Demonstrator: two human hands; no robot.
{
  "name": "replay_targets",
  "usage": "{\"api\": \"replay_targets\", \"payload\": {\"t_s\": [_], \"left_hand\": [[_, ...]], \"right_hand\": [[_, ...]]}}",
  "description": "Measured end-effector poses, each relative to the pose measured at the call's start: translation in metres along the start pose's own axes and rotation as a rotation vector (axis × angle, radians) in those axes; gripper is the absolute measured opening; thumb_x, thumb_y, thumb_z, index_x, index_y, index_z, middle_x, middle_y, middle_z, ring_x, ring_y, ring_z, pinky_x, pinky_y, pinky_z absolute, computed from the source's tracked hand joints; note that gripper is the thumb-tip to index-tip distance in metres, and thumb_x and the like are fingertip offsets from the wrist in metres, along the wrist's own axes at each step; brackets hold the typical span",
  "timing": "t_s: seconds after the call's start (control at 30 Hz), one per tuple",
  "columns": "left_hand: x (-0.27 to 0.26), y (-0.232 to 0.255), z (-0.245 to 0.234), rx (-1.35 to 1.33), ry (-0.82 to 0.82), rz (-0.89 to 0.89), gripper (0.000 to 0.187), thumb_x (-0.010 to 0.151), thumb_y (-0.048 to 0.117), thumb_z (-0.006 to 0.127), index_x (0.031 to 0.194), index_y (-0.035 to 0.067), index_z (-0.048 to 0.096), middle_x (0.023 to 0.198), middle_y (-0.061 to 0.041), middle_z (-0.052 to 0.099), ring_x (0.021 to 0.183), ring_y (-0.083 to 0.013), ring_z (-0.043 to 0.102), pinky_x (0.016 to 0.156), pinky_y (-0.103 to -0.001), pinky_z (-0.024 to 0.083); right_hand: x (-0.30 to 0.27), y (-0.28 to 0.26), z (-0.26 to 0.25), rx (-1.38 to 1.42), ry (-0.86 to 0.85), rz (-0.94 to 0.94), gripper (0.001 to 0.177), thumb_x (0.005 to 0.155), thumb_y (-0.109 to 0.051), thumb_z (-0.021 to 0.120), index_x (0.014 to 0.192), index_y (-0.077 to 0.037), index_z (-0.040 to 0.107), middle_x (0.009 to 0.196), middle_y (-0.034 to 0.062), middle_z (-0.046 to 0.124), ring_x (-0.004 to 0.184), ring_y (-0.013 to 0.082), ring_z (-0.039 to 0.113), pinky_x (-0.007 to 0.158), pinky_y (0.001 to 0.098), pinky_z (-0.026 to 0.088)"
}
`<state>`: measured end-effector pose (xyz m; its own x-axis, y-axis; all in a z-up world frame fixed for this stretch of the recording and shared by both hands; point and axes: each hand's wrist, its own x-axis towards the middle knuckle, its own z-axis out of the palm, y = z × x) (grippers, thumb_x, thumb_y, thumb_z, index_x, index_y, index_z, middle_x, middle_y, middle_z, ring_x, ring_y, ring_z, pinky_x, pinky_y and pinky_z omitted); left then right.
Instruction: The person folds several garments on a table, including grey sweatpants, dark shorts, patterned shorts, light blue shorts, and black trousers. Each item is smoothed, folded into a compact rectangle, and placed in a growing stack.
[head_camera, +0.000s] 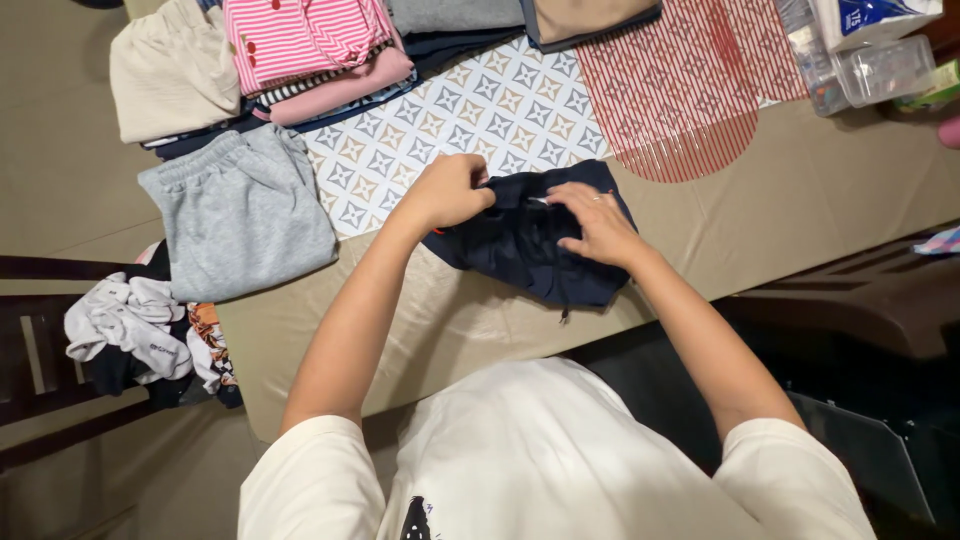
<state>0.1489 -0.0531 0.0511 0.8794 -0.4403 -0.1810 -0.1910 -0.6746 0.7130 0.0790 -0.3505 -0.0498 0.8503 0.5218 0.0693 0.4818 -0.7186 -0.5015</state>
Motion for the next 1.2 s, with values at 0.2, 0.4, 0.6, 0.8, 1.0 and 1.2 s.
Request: {"api": "replay_targets", "payload": {"t_s": [0.2, 0.4, 0.6, 0.8, 1.0, 1.2], "left_hand": [[-0.006, 0.016, -0.022, 0.158, 0.134, -0.044, 0.030, 0.077, 0.024, 0.068, 0.097, 0.002, 0.071, 0.090, -0.024, 0.072, 0.088, -0.0434, 0.067, 0.081, -0.048, 0.051], [0.005, -0.046, -0.020, -0.427, -0.068, -0.149, 0.025, 0.097, 0.022, 0.058, 0.101, 0.000, 0.068, 0.086, -0.006, 0.064, 0.078, -0.0164, 0.056, 0.070, -0.034, 0.048], [0.022, -0.156, -0.026, -0.637, -0.105, -0.302, 0.024, 0.096, 0.020, 0.059, 0.104, 0.001, 0.071, 0.088, -0.004, 0.067, 0.080, -0.0147, 0.060, 0.071, -0.030, 0.050], [-0.006, -0.148, 0.019, 0.696, 0.820, -0.248, 0.040, 0.077, 0.025, 0.070, 0.111, 0.002, 0.067, 0.109, -0.024, 0.067, 0.097, -0.0433, 0.063, 0.075, -0.058, 0.047], [-0.019, -0.029, 0.162, -0.049, 0.161, 0.086, 0.011, 0.087, 0.012, 0.066, 0.095, 0.004, 0.068, 0.095, -0.019, 0.068, 0.090, -0.0398, 0.067, 0.079, -0.048, 0.053], [-0.005, 0.000, 0.265, -0.121, -0.029, 0.102, 0.036, 0.088, 0.017, 0.074, 0.116, 0.003, 0.058, 0.113, -0.022, 0.061, 0.100, -0.0436, 0.063, 0.085, -0.049, 0.051]], "right_hand": [[0.030, 0.015, 0.023, -0.520, -0.614, 0.211, 0.044, 0.076, -0.044, 0.082, 0.114, -0.023, 0.073, 0.107, 0.0058, 0.073, 0.115, 0.0286, 0.064, 0.095, 0.0525, 0.044], [-0.018, 0.060, -0.096, 0.234, -0.560, 0.520, 0.045, 0.074, -0.036, 0.088, 0.103, -0.002, 0.083, 0.084, 0.0152, 0.081, 0.078, 0.0220, 0.070, 0.076, 0.0362, 0.057], [-0.046, 0.063, -0.135, 0.874, 0.170, 0.263, 0.048, 0.081, -0.004, 0.079, 0.126, -0.004, 0.062, 0.117, 0.0007, 0.070, 0.098, 0.0086, 0.067, 0.088, 0.0260, 0.055], [-0.058, 0.087, -0.040, 0.662, 0.302, 0.532, 0.034, 0.089, 0.000, 0.072, 0.123, -0.003, 0.067, 0.107, 0.0025, 0.070, 0.092, 0.0089, 0.065, 0.083, 0.0269, 0.055], [-0.080, 0.083, 0.061, 0.419, 0.328, 0.481, 0.046, 0.087, 0.005, 0.067, 0.131, -0.004, 0.063, 0.118, 0.0130, 0.067, 0.097, 0.0204, 0.067, 0.082, 0.0321, 0.057], [-0.041, 0.085, 0.080, 0.569, 0.037, 0.638, 0.064, 0.081, 0.005, 0.066, 0.141, -0.014, 0.059, 0.105, 0.0117, 0.070, 0.079, 0.0280, 0.067, 0.073, 0.0376, 0.057]]}}
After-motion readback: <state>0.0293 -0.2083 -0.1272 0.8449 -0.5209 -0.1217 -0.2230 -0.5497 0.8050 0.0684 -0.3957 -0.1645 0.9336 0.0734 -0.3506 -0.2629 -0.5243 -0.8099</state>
